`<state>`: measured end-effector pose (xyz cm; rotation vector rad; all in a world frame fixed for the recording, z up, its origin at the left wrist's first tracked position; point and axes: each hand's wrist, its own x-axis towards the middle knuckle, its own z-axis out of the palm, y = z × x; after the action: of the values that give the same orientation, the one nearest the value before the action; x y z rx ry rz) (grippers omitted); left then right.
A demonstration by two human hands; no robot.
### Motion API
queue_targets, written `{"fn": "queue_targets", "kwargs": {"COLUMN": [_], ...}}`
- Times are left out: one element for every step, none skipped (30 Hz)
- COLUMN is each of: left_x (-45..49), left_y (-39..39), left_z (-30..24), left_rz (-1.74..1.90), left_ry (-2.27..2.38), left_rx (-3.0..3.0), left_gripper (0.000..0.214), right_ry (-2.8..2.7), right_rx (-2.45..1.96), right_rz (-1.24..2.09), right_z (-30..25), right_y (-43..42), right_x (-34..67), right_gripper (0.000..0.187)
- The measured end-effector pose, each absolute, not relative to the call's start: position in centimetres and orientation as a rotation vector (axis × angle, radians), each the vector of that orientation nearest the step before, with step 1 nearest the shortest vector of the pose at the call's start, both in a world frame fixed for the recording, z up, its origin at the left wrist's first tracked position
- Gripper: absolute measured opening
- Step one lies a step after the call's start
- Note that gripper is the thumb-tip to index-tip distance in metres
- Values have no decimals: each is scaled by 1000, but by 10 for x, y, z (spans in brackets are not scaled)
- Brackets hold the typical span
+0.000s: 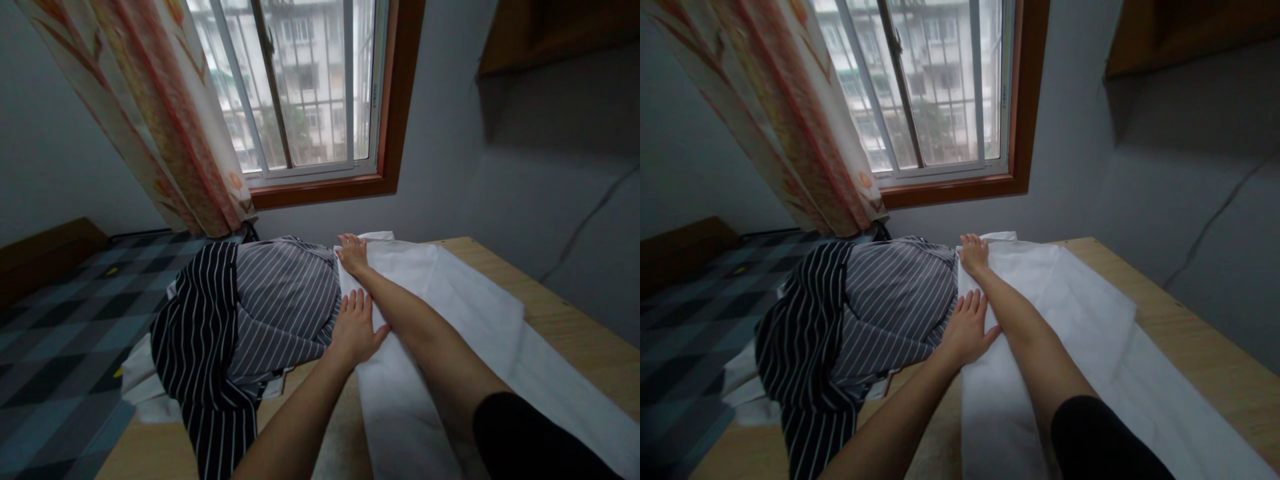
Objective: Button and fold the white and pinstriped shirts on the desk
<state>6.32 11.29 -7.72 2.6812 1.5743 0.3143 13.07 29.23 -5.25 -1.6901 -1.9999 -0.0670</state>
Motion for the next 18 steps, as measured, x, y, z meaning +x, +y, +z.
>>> {"fn": "queue_targets", "kwargs": {"left_x": [63, 64, 64, 65, 65, 65, 65, 65, 65, 64, 64, 63, 62, 60, 59, 58, 58, 57], "left_y": [113, 113, 113, 113, 114, 114, 114, 115, 117, 118, 120, 122, 124, 126, 127, 128, 129, 130], "left_z": [-77, -77, -77, -77, -78, -78, -79, -79, -80, -80, -80, -81, -80, -80, -78, -77, -76, -74], "left_rz": [315, 317, 324, 335, 353, 381, 426, 496, 590, 707, 829, 940, 1026, 1078, 1097, 1090, 1070, 1043], "left_ry": [1575, 1577, 1580, 1582, 1584, 1587, 1586, 1577, 1565, 1553, 1538, 1521, 1505, 1491, 1476, 1463, 1455, 1453], "left_rx": [2676, 2670, 2663, 2654, 2641, 2621, 2596, 2564, 2521, 2465, 2394, 2308, 2213, 2120, 2041, 1982, 1948, 1941], "left_gripper": [82, 83, 83, 82, 79, 75, 70, 65, 63, 62, 61, 60, 60, 60, 61, 63, 63, 63], "right_ry": [-1982, -1990, -2029, -2104, -2203, -2305, -2399, -2474, -2529, -2569, -2593, -2614, -2631, -2643, -2657, -2672, -2691, -2713], "right_rx": [-1645, -1602, -1562, -1517, -1465, -1414, -1370, -1341, -1326, -1315, -1307, -1294, -1279, -1264, -1249, -1228, -1202, -1168], "right_rz": [-128, -160, -154, -120, -68, -11, 37, 71, 89, 95, 94, 91, 89, 88, 88, 92, 101, 116], "right_z": [-53, -54, -55, -58, -61, -65, -69, -73, -76, -78, -79, -79, -79, -78, -76, -75, -73, -71], "right_y": [288, 284, 280, 275, 271, 266, 261, 255, 247, 239, 230, 219, 208, 195, 181, 166, 150, 132], "right_x": [133, 136, 141, 147, 154, 161, 169, 176, 183, 189, 193, 197, 199, 201, 203, 204, 206, 209], "right_gripper": [47, 48, 48, 48, 48, 48, 47, 46, 46, 46, 47, 49, 51, 53, 55, 57, 60, 63]}}
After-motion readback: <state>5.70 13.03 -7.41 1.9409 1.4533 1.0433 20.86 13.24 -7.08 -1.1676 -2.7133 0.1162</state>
